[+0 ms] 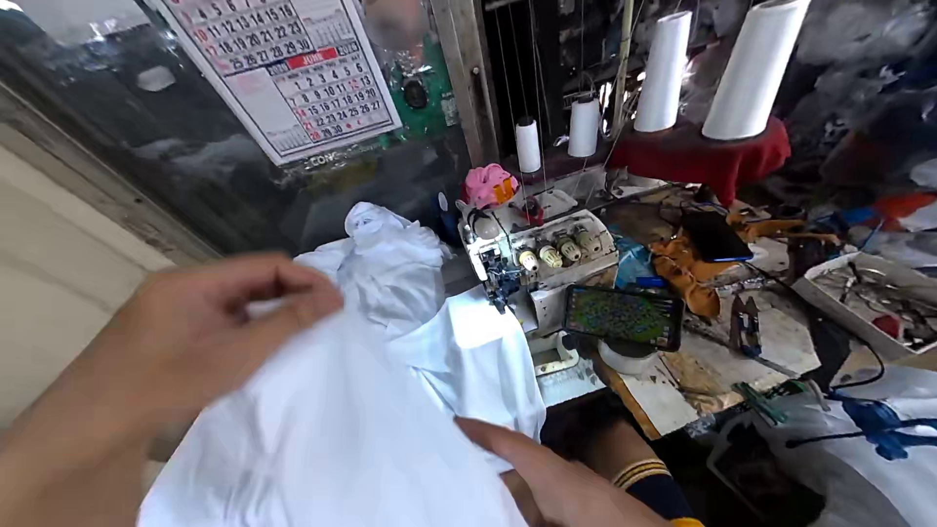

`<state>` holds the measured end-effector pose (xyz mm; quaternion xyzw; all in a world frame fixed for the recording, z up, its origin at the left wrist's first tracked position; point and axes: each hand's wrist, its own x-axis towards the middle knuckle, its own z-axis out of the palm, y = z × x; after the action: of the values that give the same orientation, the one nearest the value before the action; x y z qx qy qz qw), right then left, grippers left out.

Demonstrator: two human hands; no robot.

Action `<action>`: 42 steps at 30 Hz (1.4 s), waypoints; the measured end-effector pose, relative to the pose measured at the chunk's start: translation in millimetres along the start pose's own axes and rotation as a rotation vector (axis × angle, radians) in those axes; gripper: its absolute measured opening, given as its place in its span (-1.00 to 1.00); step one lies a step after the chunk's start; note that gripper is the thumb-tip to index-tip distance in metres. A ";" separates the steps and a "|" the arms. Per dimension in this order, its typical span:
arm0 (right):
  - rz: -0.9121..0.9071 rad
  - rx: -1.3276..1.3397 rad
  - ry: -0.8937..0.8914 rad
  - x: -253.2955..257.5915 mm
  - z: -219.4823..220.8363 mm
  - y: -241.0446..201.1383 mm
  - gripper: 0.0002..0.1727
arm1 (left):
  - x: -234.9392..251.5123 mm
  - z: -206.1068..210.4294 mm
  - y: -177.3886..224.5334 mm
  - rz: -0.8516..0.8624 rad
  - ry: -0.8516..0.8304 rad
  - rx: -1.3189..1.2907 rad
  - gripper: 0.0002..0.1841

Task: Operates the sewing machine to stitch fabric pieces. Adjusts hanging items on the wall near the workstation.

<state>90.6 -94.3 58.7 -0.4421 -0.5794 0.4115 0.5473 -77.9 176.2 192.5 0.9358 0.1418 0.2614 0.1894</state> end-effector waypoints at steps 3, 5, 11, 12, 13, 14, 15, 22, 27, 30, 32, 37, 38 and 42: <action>0.012 0.045 0.241 35.2 -1.8 65.3 -0.64 | 69.9 27.8 -20.3 0.117 0.105 0.028 -0.86; 0.045 0.111 0.320 33.8 -6.0 88.0 -0.76 | 95.1 74.1 -37.7 0.092 0.061 -0.024 -0.87; 0.119 0.106 0.353 7.1 -21.7 127.8 -0.75 | 80.0 206.6 -85.1 -0.154 0.008 -0.174 -0.76; 0.139 0.131 0.356 7.7 -23.4 127.8 -0.74 | 76.2 212.1 -86.2 -0.176 0.048 -0.196 -0.78; 0.157 0.145 0.353 9.4 -24.3 126.6 -0.74 | 73.2 214.3 -85.7 -0.184 0.077 -0.209 -0.81; 0.171 0.147 0.345 11.4 -24.6 125.4 -0.73 | 70.3 214.5 -84.5 -0.178 0.089 -0.208 -0.83; 0.178 0.144 0.342 13.3 -24.3 124.8 -0.73 | 67.7 214.8 -83.6 -0.160 0.089 -0.191 -0.85; 0.242 0.091 0.459 24.1 -12.4 94.4 -0.80 | 63.3 202.7 -79.2 -0.147 0.013 -0.183 -0.87; 0.157 0.101 0.437 15.2 -20.5 123.0 -0.79 | 60.3 207.0 -82.0 -0.134 0.031 -0.208 -0.86; 0.151 0.074 0.454 12.0 -22.0 126.0 -0.80 | 58.5 210.0 -82.0 -0.128 0.059 -0.217 -0.89; 0.143 0.065 0.476 10.5 -25.2 125.6 -0.79 | 56.9 210.2 -81.6 -0.140 0.083 -0.234 -0.89; 0.221 0.060 0.525 16.5 -28.2 113.2 -0.79 | 51.5 220.5 -88.0 -0.036 0.158 -0.128 -0.88; 0.183 0.065 0.484 13.6 -31.3 127.3 -0.76 | 51.9 223.7 -90.0 -0.005 0.163 -0.115 -0.88; 0.199 -0.098 0.345 -3.1 -39.4 142.0 -0.66 | 56.8 230.5 -93.8 0.029 0.148 -0.058 -0.85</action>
<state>138.7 -59.2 -76.2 -0.5873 -0.4499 0.3532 0.5727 78.4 215.5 -5.4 0.9099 0.1340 0.3368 0.2016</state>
